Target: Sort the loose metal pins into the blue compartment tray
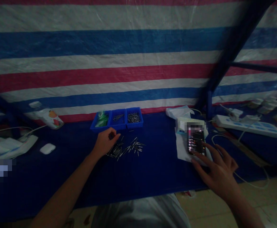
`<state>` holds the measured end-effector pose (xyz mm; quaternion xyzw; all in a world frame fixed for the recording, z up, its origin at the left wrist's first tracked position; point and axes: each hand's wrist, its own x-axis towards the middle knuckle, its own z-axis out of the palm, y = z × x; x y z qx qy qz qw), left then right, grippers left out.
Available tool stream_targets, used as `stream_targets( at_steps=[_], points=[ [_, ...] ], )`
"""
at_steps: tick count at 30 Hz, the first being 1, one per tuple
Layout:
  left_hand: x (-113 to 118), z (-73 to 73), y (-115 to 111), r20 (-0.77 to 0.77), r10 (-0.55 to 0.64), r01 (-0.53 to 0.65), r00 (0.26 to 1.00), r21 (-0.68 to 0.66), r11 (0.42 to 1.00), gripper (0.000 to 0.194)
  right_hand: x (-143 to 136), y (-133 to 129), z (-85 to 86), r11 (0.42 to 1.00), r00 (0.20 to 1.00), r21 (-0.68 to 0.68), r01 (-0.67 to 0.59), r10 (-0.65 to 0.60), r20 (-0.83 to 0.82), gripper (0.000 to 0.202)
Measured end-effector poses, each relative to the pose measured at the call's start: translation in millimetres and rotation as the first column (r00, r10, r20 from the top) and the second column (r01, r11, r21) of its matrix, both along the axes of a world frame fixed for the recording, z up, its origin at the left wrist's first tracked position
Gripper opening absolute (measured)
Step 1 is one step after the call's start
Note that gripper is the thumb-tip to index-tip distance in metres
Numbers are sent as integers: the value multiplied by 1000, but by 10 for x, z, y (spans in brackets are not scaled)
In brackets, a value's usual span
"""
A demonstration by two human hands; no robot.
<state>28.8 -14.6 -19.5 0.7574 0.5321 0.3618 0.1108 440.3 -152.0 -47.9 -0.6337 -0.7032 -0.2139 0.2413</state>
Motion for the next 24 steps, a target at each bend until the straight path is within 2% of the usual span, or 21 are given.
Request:
stream_targets(
  at_steps=[7,11,14,16,18,19,20,22,24],
  points=[
    [-9,6,2,8,-9,9,1000,11,1000,26,14,0,-24,998,997,61,-9,14,-74,31],
    [5,21,-6,8,-18,18,1000,15,1000,26,139,158,-27,997,995,5,72,-72,-62,34],
    [18,13,-8,6,-12,12,1000,-6,1000,24,141,434,108,990,990,-47,130,-132,-57,40],
    [24,2,-6,11,-12,12,1000,-26,1000,22,-34,646,299,991,988,8,135,-133,-83,43],
    [27,-5,-6,25,-22,23,999,-48,999,21,-373,842,536,998,992,54,-7,14,-125,40],
    [28,-5,-8,35,-29,31,999,-57,998,20,-585,931,649,989,980,34,-143,146,-132,38],
    [30,-1,-12,46,-37,40,998,-65,997,20,-809,1015,747,954,945,-15,-300,295,-142,36],
    [33,14,-24,72,-44,49,996,-72,996,18,-1242,1175,866,820,829,-144,-554,527,-186,34],
    [34,31,-36,99,-43,49,994,-63,997,15,-1590,1326,865,688,716,-206,-696,646,-263,33]
  ],
)
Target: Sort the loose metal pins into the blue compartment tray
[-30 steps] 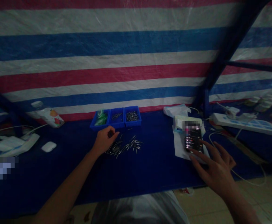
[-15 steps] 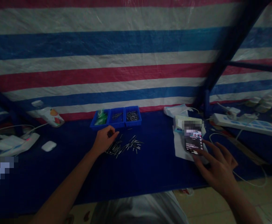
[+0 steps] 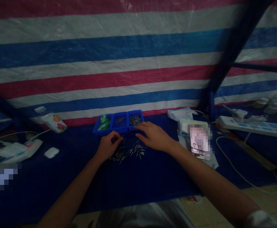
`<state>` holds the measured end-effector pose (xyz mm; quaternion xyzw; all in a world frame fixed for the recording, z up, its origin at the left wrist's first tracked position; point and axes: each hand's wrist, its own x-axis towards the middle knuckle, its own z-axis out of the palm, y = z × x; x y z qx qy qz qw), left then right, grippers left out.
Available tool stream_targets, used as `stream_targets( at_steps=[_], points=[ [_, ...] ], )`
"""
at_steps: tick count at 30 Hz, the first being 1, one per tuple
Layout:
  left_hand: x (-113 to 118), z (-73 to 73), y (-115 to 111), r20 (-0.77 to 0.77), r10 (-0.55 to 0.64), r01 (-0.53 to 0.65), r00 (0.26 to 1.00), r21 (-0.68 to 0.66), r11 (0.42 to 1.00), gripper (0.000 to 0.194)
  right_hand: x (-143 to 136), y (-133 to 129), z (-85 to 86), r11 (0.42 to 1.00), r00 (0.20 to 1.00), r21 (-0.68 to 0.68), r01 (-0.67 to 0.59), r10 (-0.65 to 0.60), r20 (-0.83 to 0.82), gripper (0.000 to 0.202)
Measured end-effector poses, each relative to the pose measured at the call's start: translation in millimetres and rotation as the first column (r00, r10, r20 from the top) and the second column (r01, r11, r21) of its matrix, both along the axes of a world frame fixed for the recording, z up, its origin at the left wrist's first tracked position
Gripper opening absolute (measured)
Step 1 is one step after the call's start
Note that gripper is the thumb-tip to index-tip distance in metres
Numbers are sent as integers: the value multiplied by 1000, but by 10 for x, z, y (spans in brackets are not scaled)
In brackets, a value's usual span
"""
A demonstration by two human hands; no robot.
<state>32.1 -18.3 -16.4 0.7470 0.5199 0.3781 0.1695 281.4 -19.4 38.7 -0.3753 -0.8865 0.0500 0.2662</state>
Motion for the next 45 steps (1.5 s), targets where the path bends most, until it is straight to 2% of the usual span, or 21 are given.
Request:
stream_targets(
  at_steps=[1,4,9,13,19,24,28,30,33,36,39,41,45],
  points=[
    [-1,6,-5,15,1,-1,1000,9,1000,14,-130,67,-39,999,999,-34,-40,39,-29,32],
    [-9,9,-13,40,-16,15,999,32,999,12,-360,193,-232,992,988,-116,-44,26,-153,31],
    [6,-4,-40,-16,-78,78,997,39,996,10,-447,140,-471,970,967,-231,-70,9,-255,30],
    [51,18,-82,-71,-125,128,990,26,991,11,-465,61,-515,958,954,-277,-77,-10,-299,28],
    [65,16,-100,-93,-136,137,986,5,991,14,-455,44,-548,947,947,-319,-32,-73,-312,28],
    [58,-2,-94,-115,-156,156,981,-4,988,13,-449,40,-579,944,947,-305,-126,23,-320,29],
    [73,7,-104,-81,-158,160,984,19,987,13,-465,35,-569,931,931,-335,-143,12,-366,25],
    [77,16,-111,-44,-148,149,988,38,988,18,-459,50,-539,907,900,-391,-154,-34,-435,22],
    [67,38,-114,-18,-121,122,993,79,989,29,-414,117,-477,858,807,-466,-214,-114,-580,15],
    [36,56,-95,-38,-74,79,996,124,989,26,-328,214,-435,779,669,-535,-326,-210,-713,10],
    [1,51,-57,-87,-32,44,996,140,989,18,-229,285,-437,686,557,-590,-425,-316,-768,15],
    [-16,36,-34,-122,-21,39,992,145,989,16,-181,304,-453,632,551,-631,-450,-360,-753,18],
    [-37,13,-5,-165,-33,57,986,142,988,14,-203,318,-462,539,653,-748,-387,-412,-635,27]
  ],
)
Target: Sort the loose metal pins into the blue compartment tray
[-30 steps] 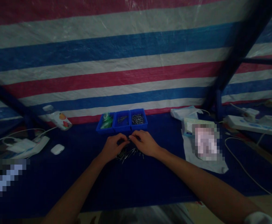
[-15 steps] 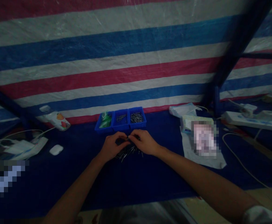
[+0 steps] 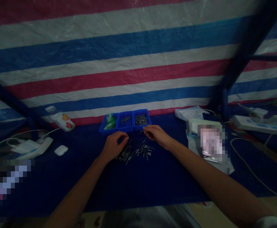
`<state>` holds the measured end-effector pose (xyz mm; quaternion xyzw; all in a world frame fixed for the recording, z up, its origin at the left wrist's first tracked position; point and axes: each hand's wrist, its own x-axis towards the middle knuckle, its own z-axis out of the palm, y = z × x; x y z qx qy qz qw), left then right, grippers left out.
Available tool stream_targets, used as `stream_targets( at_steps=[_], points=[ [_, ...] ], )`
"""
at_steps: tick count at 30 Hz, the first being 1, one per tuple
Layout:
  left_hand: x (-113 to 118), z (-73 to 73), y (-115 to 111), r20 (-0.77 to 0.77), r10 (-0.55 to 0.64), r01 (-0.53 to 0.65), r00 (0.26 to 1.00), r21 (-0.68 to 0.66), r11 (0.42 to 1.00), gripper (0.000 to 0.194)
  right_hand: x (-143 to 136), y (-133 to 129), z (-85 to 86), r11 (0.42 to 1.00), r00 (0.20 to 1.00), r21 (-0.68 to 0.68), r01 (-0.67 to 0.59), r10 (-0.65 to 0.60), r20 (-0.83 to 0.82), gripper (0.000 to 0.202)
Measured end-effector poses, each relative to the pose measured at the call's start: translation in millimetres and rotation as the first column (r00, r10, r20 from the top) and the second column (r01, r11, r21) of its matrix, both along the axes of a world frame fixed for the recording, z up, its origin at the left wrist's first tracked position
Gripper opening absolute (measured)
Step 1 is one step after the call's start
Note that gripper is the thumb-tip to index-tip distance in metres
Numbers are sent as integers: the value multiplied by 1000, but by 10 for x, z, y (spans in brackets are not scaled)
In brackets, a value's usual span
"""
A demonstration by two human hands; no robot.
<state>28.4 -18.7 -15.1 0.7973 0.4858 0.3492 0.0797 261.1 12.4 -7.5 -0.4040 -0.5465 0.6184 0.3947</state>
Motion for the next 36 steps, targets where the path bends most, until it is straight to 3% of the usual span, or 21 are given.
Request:
stream_targets(
  at_steps=[4,6,8,10,12,13,15,19,24,29,33,36],
  points=[
    [-49,-13,38,-15,5,-5,1000,-32,999,14,-190,68,36,999,997,-27,-27,29,69,29],
    [-84,-25,63,-23,10,-11,1000,-62,998,15,-284,107,38,1000,997,17,-21,19,81,29],
    [-110,-42,86,-36,11,-15,999,-89,996,15,-331,118,15,991,977,132,-13,-16,215,33],
    [-118,-60,100,-58,4,-11,998,-112,994,16,-322,90,-27,932,882,356,-69,-109,458,31],
    [-107,-77,102,-84,-7,-4,996,-129,992,17,-277,41,-66,813,704,536,-227,-244,667,29],
    [-96,-84,100,-95,-12,-1,995,-136,991,17,-252,17,-78,762,611,567,-314,-295,735,29],
    [-73,-95,90,-109,-25,9,994,-148,989,17,-216,-13,-87,715,465,549,-432,-345,815,30],
    [-41,-104,75,-108,-40,21,993,-169,985,15,-212,9,-76,681,369,526,-509,-380,849,30],
    [-38,-98,73,-102,-42,23,994,-181,983,14,-222,17,-61,642,356,533,-551,-397,846,30],
    [-44,-88,71,-100,-40,24,994,-158,987,15,-164,-83,-17,585,428,581,-566,-394,813,46],
    [-42,-80,67,-102,-54,39,993,-140,989,15,-112,-149,-8,620,527,600,-506,-329,784,47],
    [-45,-81,64,-97,-57,43,994,-133,990,15,-110,-138,-24,652,690,640,-407,-240,683,41]
  ],
)
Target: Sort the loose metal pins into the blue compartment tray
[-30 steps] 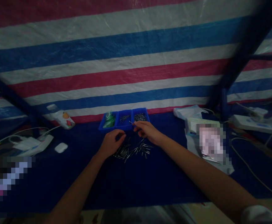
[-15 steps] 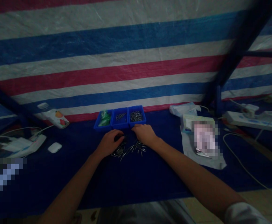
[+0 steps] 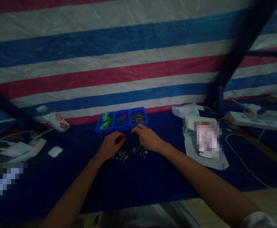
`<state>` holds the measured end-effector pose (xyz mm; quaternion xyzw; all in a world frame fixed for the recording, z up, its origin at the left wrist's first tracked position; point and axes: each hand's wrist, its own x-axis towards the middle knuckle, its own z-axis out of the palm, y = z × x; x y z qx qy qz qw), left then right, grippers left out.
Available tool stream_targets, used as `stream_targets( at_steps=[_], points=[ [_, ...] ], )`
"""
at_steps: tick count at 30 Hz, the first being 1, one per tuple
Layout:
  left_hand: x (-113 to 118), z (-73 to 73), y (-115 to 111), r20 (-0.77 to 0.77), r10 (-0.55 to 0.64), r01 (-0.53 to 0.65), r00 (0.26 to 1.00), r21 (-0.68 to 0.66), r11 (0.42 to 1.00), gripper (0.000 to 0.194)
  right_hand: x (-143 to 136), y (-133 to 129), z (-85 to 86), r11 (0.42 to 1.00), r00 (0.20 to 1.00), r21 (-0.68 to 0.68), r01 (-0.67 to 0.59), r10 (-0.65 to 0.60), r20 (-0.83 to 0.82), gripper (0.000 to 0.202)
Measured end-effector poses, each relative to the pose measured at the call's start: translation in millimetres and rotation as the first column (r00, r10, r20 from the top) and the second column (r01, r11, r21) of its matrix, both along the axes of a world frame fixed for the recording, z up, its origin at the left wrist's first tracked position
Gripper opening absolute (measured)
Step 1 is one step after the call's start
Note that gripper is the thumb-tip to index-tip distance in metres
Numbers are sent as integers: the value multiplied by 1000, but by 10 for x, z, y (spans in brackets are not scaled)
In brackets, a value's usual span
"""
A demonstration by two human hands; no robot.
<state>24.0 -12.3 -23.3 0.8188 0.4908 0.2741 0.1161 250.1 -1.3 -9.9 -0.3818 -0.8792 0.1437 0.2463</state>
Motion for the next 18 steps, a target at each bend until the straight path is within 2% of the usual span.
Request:
stream_targets(
  at_steps=[4,7,9,11,14,18],
  points=[
    [-5,-2,-3,-2,1,-1,1000,-4,1000,15,-33,65,4,987,935,-157,-43,-15,-354,23],
    [5,10,-10,4,-7,7,1000,-2,1000,16,-33,97,36,922,869,-373,-105,-97,-484,15],
    [17,23,-17,9,-11,11,1000,-1,1000,15,-21,110,45,846,835,-512,-146,-172,-522,14],
    [29,37,-25,10,-12,12,1000,-7,1000,15,-19,129,23,800,818,-585,-132,-245,-520,20],
    [34,49,-32,1,-10,10,1000,-24,1000,15,-69,185,-60,792,813,-610,-33,-333,-477,38],
    [17,42,-25,-13,-16,15,1000,-30,999,16,-235,273,-126,760,770,-650,12,-422,-478,41]
  ],
)
